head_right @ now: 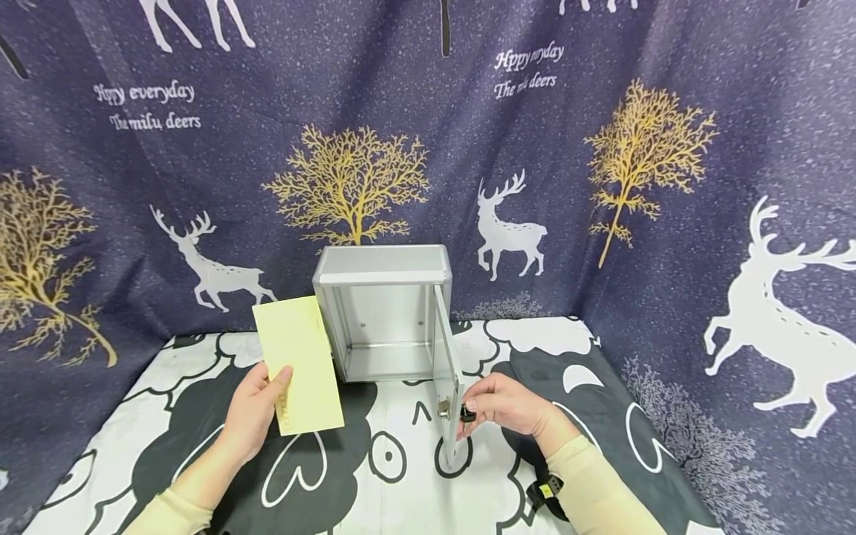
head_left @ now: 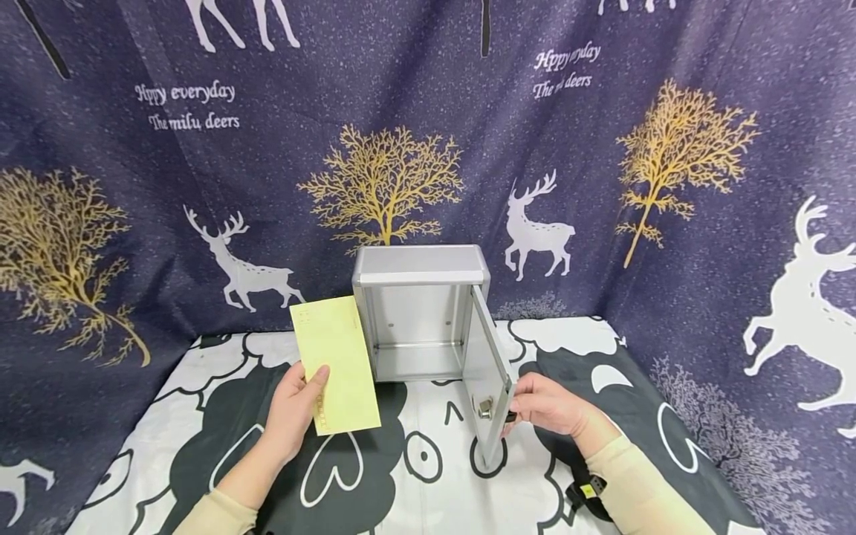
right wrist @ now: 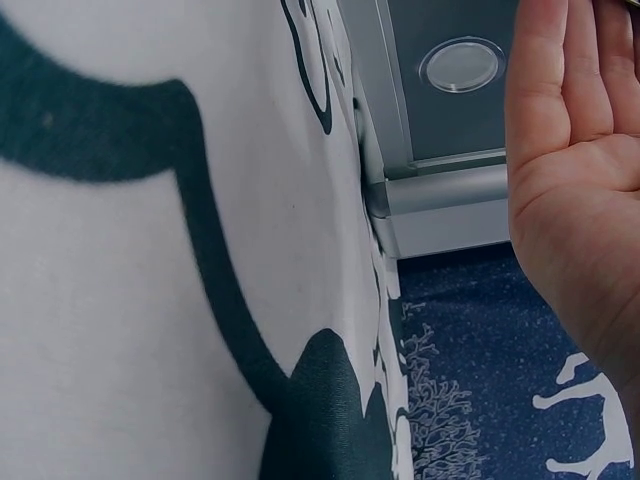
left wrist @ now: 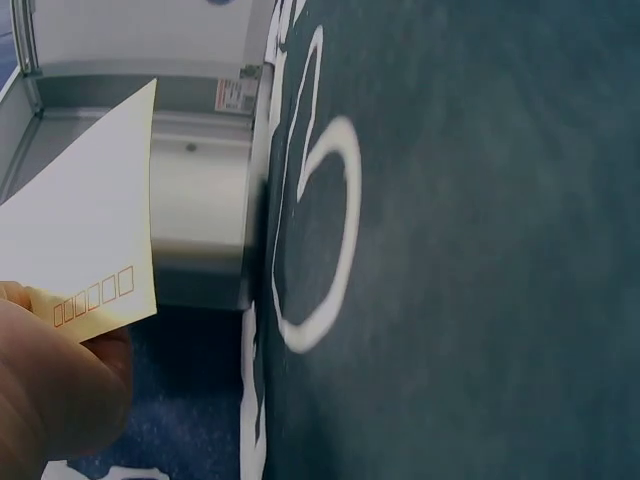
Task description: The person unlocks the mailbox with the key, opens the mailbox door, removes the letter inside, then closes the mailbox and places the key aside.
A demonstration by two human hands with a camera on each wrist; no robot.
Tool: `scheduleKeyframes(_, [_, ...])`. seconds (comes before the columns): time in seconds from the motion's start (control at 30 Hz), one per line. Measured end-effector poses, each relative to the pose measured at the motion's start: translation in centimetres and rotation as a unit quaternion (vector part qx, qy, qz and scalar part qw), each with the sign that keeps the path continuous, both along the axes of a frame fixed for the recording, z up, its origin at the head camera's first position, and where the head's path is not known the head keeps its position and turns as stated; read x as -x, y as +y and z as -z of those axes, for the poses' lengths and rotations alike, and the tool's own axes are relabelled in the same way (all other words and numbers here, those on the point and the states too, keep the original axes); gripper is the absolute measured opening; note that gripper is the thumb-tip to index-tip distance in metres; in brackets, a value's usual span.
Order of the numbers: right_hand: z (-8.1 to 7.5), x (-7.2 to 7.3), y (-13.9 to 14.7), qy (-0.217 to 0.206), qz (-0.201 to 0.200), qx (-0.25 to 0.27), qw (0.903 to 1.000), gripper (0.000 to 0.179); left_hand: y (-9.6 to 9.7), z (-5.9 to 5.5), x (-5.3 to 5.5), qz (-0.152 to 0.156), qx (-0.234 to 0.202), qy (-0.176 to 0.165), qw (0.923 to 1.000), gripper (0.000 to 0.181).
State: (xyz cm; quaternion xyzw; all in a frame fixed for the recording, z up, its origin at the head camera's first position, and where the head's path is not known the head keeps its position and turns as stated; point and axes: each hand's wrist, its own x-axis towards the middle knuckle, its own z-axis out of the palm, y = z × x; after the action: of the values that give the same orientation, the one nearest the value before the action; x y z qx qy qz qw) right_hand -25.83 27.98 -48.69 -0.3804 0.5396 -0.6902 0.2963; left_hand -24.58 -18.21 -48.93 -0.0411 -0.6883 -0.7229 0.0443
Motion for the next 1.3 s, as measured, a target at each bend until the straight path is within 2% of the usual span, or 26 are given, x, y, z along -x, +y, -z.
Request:
scheduleKeyframes(0.2, [-0.2,-0.1,0.0,0.001,-0.004,0.005,1.0000,0.051,-1.4,0.0,0.3,-0.012,0.021,0.000,0.9997,0.037])
scheduleKeyframes(0.43, [-0.1,0.0,0.0,0.002,-0.003,0.002,1.0000,0.050,-3.3,0.3,1.2,-0.033,0.068,-0.037,0.9965,0.040])
scheduleKeyframes(0.6, [-0.1,0.0,0.0,0.001,-0.002,0.001,1.0000,0.047,-4.6,0.5,1.7,-0.049,0.084,-0.066,0.9931,0.041])
scheduleKeyframes(0.77, [0.0,0.0,0.0,-0.002,0.000,0.003,1.0000,0.045,-5.4,0.4,2.0,-0.058,0.097,-0.079,0.9904,0.043])
scheduleKeyframes(1.0, [0.1,-0.1,0.0,-0.001,-0.002,0.003,1.0000,0.046,-6.3,0.7,2.3,-0.075,0.139,-0.098,0.9827,0.046])
scheduleKeyframes(1.3, [0.2,0.0,0.1,0.003,-0.002,0.000,1.0000,0.049,-7.4,1.1,2.9,-0.082,0.133,-0.119,0.9806,0.037])
